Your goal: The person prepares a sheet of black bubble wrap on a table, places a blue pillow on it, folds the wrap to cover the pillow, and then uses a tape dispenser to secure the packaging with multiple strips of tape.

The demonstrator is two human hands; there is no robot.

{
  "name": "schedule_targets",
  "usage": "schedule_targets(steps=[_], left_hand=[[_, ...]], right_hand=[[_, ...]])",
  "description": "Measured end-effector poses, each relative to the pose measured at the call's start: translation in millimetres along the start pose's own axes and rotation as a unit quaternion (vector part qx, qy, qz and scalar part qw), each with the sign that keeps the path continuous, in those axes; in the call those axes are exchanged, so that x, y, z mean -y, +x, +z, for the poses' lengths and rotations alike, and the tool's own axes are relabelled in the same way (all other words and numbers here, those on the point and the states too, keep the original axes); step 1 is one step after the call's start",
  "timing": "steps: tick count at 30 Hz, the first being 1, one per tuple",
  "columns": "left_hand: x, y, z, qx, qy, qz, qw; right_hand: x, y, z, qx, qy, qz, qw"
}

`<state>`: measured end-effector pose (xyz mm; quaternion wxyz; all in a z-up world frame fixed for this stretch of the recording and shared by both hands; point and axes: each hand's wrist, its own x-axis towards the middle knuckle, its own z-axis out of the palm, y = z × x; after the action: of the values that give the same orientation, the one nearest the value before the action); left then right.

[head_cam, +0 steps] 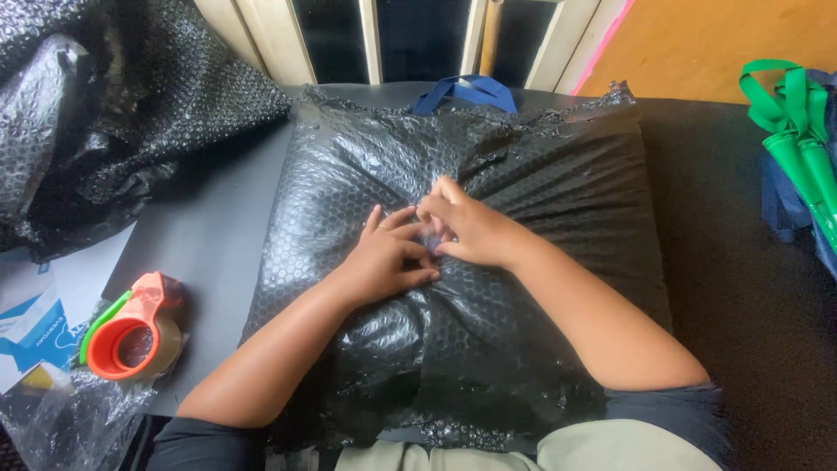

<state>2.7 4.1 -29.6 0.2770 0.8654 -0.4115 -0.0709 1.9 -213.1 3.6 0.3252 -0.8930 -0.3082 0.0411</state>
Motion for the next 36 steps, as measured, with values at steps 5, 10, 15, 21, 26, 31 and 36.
schedule_targets(steps=[5, 10, 15, 21, 26, 31, 36], left_hand=[[6, -5, 10, -0.064, 0.004, 0.084, 0.994], [26, -3, 32, -0.163, -0.14, 0.132, 0.968], [20, 0, 32, -0.192, -0.197, 0.166, 0.947], [20, -3, 28, -0.178, -0.182, 0.139, 0.957], [29, 0, 39, -0.181, -0.158, 0.13, 0.962], [26, -5, 34, -0.173, -0.143, 0.107, 0.969], [16, -7, 26, -0.179, -0.112, 0.081, 0.974]], right_hand=[[-4, -2, 3, -0.015, 0.043, -0.004, 0.999], [-11, -1, 9, -0.021, 0.104, 0.003, 0.994], [-9, -1, 11, -0.022, 0.11, 0.004, 0.994], [6, 2, 7, 0.01, 0.098, 0.026, 0.995], [9, 0, 11, 0.049, 0.071, 0.026, 0.996], [12, 0, 9, 0.065, -0.016, 0.011, 0.998], [15, -14, 20, 0.068, -0.117, -0.045, 0.99]])
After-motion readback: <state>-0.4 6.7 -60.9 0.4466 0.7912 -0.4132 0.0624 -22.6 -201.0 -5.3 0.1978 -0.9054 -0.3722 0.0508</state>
